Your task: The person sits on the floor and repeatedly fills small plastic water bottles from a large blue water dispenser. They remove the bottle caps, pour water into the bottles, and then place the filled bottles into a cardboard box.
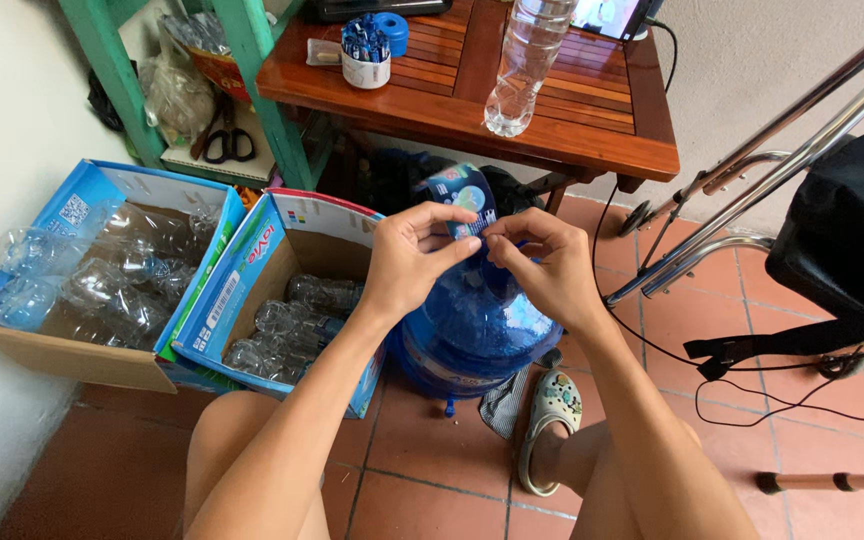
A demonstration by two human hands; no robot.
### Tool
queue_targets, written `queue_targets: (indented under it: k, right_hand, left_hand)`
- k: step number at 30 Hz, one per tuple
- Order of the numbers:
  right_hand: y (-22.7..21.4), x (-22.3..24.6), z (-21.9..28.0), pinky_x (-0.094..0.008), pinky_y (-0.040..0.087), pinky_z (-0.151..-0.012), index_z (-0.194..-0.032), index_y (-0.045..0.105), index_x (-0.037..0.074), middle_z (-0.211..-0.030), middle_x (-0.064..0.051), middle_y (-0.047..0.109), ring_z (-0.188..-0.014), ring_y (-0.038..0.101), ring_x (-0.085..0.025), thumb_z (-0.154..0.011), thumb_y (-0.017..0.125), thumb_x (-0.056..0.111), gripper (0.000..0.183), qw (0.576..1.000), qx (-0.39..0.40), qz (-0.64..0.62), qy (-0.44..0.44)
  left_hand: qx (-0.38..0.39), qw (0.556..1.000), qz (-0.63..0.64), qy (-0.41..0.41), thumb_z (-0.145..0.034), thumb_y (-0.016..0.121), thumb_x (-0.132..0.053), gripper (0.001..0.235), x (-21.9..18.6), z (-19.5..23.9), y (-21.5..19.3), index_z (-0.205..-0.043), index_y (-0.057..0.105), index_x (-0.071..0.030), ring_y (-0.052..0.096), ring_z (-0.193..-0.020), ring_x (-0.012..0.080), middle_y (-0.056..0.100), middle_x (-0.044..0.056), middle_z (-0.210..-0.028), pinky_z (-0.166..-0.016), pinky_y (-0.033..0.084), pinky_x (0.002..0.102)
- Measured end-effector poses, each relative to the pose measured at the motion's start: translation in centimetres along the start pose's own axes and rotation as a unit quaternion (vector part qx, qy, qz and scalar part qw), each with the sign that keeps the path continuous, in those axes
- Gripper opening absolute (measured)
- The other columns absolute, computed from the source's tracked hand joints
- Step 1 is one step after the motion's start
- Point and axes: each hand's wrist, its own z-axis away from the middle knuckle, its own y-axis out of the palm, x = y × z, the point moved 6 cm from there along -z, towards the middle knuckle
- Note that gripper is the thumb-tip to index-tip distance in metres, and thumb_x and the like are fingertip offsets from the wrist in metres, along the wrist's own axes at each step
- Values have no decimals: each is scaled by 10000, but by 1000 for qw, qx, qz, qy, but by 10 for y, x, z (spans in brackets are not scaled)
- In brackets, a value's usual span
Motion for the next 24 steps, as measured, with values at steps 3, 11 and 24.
queue_targets:
  k: [3,11,24]
  right_hand:
    - [2,10,2,-359,636,-652,-1052,745,41,-808,-107,741,-783,748,-208,-993,712,73,76,1000,2,-11,-4]
    - [1,29,0,-410,682,-691,-1210,728,55,-1050,-126,715,-897,750,-258,-1026,640,10,209,999,11,-13,-51]
    - [-1,9,-1,-387,701,-666,-1102,723,19,-908,-159,730,-824,761,-238,-1027,660,38,100,996,-23,-87,16]
  left_hand:
    - [-10,1000,9,2,-778,869,-45,317,6,-2,-3,-1081,774,-27,711,-811,51,771,66,-947,-739,618,173]
    - [-20,1000,21,12,-815,868,-67,296,1,-3,-7,-1089,770,-12,696,-780,62,754,91,-901,-697,615,197]
    - [3,1000,13,15,-858,826,-56,245,1,-2,-3,-1091,763,-12,706,-780,84,746,97,-867,-697,609,223]
